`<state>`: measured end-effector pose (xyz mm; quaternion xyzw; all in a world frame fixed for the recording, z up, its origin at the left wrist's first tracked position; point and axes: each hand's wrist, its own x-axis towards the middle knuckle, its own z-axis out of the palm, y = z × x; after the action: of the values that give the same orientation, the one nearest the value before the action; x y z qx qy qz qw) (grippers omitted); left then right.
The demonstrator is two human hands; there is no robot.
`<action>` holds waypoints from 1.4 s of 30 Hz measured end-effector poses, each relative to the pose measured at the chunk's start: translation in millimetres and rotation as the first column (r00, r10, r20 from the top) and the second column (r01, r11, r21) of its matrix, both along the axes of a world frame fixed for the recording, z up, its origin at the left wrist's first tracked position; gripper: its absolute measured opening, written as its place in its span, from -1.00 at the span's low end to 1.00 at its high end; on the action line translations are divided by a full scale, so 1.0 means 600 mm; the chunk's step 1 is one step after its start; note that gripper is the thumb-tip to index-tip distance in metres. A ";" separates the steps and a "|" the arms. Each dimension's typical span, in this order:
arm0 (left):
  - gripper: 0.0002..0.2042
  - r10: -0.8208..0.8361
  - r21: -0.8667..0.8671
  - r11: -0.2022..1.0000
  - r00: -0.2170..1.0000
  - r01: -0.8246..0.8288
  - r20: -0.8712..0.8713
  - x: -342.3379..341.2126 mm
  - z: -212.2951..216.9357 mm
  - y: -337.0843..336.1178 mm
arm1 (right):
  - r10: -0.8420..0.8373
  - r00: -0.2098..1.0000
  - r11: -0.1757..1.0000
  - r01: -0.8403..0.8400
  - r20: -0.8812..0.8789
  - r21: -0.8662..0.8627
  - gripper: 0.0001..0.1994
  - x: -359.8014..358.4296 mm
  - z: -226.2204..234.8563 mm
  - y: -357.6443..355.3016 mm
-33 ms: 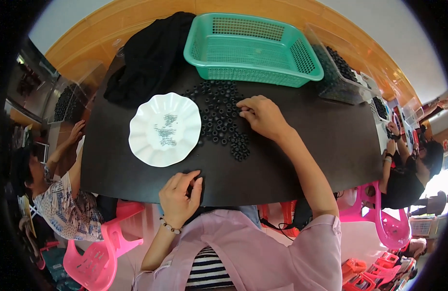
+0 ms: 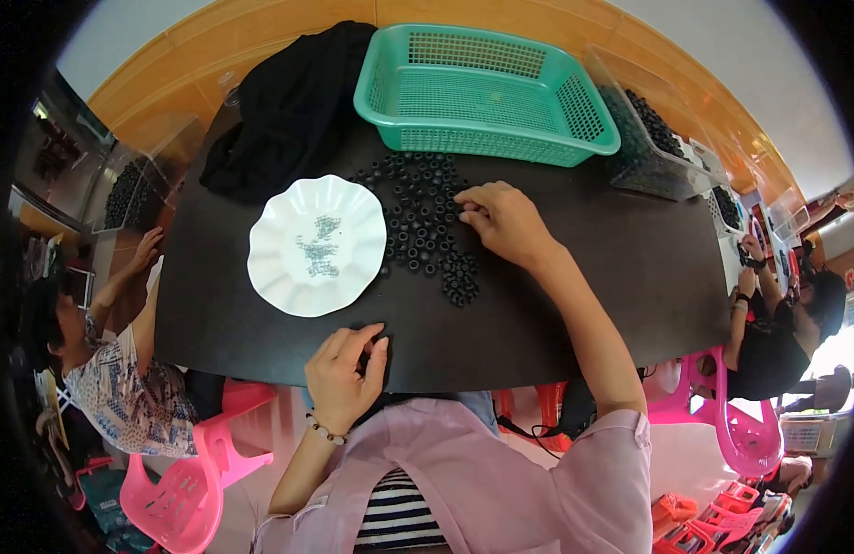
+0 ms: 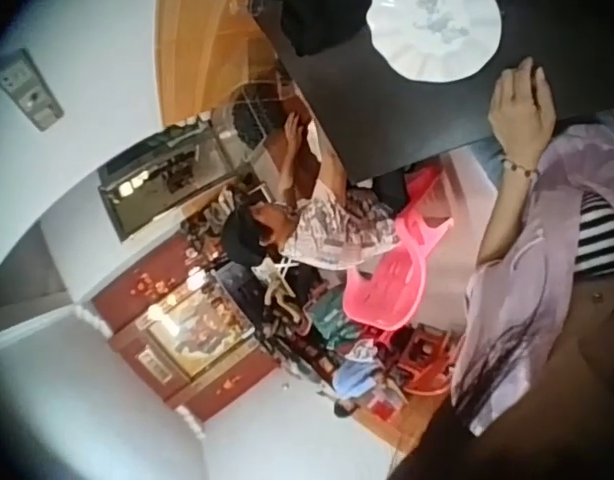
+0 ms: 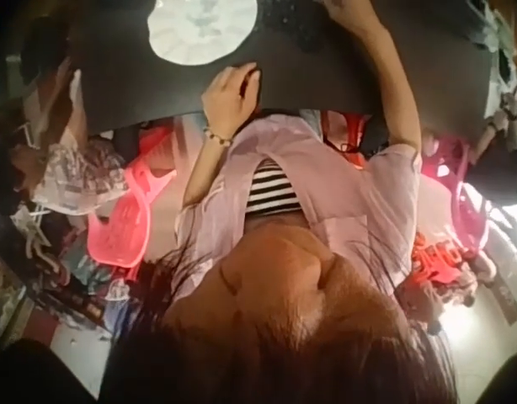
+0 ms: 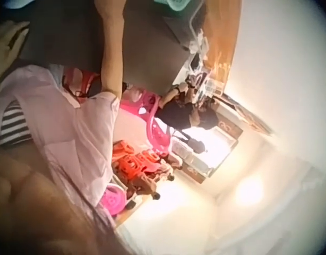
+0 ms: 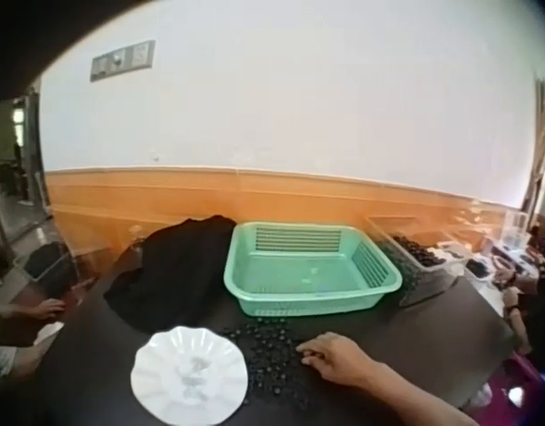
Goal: Sorting and inspecting small black rubber rings at a workbench.
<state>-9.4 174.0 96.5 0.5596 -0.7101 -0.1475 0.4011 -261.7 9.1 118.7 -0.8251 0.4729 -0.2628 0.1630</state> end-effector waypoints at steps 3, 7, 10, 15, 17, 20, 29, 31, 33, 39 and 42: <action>-0.93 -0.013 0.019 1.000 0.993 0.015 -0.116 0.008 0.004 0.005 | -0.041 0.999 0.999 0.041 0.008 -0.011 -0.77 -0.002 0.005 0.012; -0.91 0.059 0.000 0.998 0.950 -0.062 -0.308 0.054 0.030 0.005 | -0.127 0.990 0.992 0.126 0.058 0.007 -0.79 -0.017 0.009 0.044; -0.88 0.089 0.000 0.996 0.986 -0.090 -0.138 0.105 0.073 -0.045 | -0.190 0.978 0.981 0.187 0.086 0.041 -0.79 -0.034 0.007 0.072; -0.75 -0.161 -0.027 0.986 0.986 0.163 0.053 0.131 0.076 -0.196 | -0.220 0.969 0.975 0.216 0.112 0.048 -0.81 -0.026 -0.002 0.089; -0.73 -0.205 0.036 0.979 0.968 0.202 0.144 0.140 0.054 -0.225 | -0.209 0.971 0.978 0.206 0.117 0.041 -0.82 -0.016 -0.004 0.091; -0.70 -0.295 0.166 0.950 0.932 0.264 0.210 0.146 0.059 -0.217 | -0.173 0.979 0.984 0.176 0.104 -0.027 -0.83 -0.011 -0.005 0.092; -0.69 0.010 0.022 1.000 0.992 -0.007 -0.123 0.177 0.073 -0.130 | -0.131 0.985 0.989 0.138 0.112 -0.058 -0.84 -0.016 0.002 0.091; -0.71 0.059 0.021 0.998 0.994 -0.057 -0.095 0.178 0.072 -0.110 | -0.127 0.985 0.988 0.136 0.113 -0.075 -0.84 -0.018 0.000 0.089; -0.72 0.166 -0.222 0.957 0.979 -0.189 -0.120 0.184 0.052 -0.091 | -0.117 0.987 0.989 0.126 0.109 -0.083 -0.85 -0.016 0.007 0.087; -0.81 0.527 -0.201 0.822 0.845 -0.533 -0.086 0.219 -0.032 0.031 | 0.119 0.992 0.976 -0.109 0.043 -0.187 -0.87 0.037 0.075 0.090; -0.85 0.540 -0.341 0.781 0.840 -0.524 -0.052 0.209 -0.053 0.026 | 0.275 0.961 0.948 -0.273 -0.014 -0.165 -0.87 0.074 0.121 0.097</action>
<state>115.7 189.3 64.9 0.6619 -0.5474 0.1108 0.5000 -217.2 67.2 191.1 -0.8921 0.3295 -0.2799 0.1312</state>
